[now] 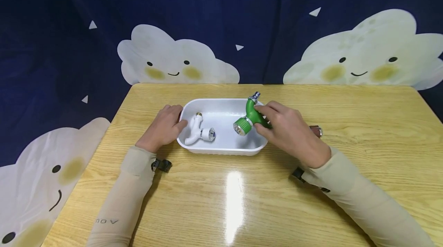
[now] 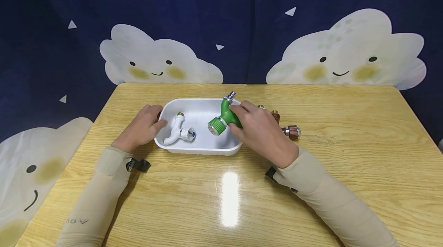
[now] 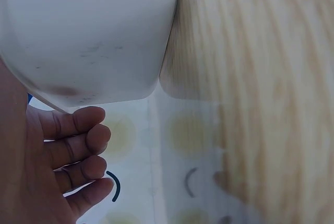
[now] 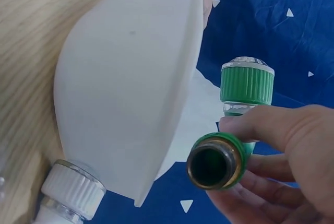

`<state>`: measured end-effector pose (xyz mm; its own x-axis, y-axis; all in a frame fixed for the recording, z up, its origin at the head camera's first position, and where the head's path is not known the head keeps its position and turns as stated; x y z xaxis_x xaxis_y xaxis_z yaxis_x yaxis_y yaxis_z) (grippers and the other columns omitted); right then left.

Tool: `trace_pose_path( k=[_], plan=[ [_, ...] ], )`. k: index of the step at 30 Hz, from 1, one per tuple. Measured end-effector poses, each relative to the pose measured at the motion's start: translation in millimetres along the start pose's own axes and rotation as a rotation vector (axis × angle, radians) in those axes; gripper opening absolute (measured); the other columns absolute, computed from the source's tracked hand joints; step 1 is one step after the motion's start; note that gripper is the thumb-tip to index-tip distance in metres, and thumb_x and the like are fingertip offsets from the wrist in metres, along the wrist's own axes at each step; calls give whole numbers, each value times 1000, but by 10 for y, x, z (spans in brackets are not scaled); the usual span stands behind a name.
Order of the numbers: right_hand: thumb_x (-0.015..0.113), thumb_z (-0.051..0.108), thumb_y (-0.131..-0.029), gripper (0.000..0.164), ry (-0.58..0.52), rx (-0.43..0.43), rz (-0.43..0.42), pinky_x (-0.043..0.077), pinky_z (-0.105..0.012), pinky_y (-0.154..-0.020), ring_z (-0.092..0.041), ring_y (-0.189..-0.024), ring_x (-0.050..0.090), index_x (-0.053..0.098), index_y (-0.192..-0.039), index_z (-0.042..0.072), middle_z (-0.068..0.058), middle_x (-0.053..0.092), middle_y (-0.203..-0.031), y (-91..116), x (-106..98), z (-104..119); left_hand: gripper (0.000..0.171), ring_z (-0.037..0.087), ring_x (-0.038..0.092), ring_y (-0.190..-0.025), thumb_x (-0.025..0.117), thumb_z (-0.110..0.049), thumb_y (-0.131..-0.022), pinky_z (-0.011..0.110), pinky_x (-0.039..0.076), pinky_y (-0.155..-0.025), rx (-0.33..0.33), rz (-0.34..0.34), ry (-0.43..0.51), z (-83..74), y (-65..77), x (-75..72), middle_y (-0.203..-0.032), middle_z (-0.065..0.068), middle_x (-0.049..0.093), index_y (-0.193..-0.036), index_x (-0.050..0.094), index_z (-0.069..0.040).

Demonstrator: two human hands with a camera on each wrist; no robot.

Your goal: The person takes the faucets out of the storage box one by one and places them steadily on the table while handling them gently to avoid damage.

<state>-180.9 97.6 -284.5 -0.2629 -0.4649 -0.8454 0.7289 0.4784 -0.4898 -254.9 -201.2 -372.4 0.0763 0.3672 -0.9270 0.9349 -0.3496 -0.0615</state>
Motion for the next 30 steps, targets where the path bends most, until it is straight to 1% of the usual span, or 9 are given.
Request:
trace_pose_path(
  k=[5, 10, 14, 17, 24, 30],
  plan=[
    [78, 12, -84, 36, -1, 12, 3, 56, -32, -57, -19, -69, 65, 74, -114, -7, -16, 74, -93, -3, -38, -31, 30, 30, 48, -91, 50, -24, -97, 41, 38, -84, -5, 4, 1, 8, -2, 3, -87, 11, 59, -111, 62, -1],
    [77, 11, -85, 35, -8, 64, 33, 59, -36, -61, -22, -72, 70, 73, -115, -7, -18, 74, -94, -11, -79, -82, 32, 30, 48, -92, 50, -25, -97, 41, 38, -84, -7, 7, 6, -3, 5, -7, -87, 11, 59, -113, 62, 0],
    [78, 13, -84, 35, -3, 94, 31, 59, -38, -62, -24, -74, 71, 73, -113, -6, -19, 75, -95, -17, -139, -130, 32, 30, 49, -92, 50, -24, -97, 42, 38, -85, -9, 4, 11, -10, 12, -15, -88, 12, 60, -115, 63, 0],
    [79, 13, -84, 35, -4, 112, 33, 60, -40, -62, -26, -76, 74, 73, -113, -6, -20, 76, -96, -19, -174, -168, 30, 30, 49, -91, 51, -23, -97, 41, 38, -84, -11, 2, 11, -11, 13, -17, -87, 11, 60, -113, 63, 0],
    [76, 12, -85, 33, -4, 156, 75, 60, -42, -64, -28, -78, 75, 74, -113, -6, -21, 77, -98, -18, -205, -256, 28, 31, 49, -92, 51, -23, -97, 41, 39, -85, -4, 1, 2, 2, 4, -11, -87, 11, 60, -110, 63, -1],
    [78, 13, -85, 34, 17, 185, 109, 59, -43, -65, -30, -79, 75, 74, -113, -5, -21, 76, -98, -20, -241, -326, 29, 31, 49, -92, 51, -23, -97, 42, 39, -85, -6, 7, 6, 7, -1, -2, -88, 12, 60, -112, 63, -1]
  ],
)
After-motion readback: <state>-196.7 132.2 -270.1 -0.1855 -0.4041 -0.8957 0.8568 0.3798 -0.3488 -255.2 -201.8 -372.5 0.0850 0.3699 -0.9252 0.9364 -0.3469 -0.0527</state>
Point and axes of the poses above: each hand's wrist, its own y-axis away from the middle knuckle, its own x-axis out of the palm, z = x × y, the point moved 7 cm from there along -y, towards the middle knuckle
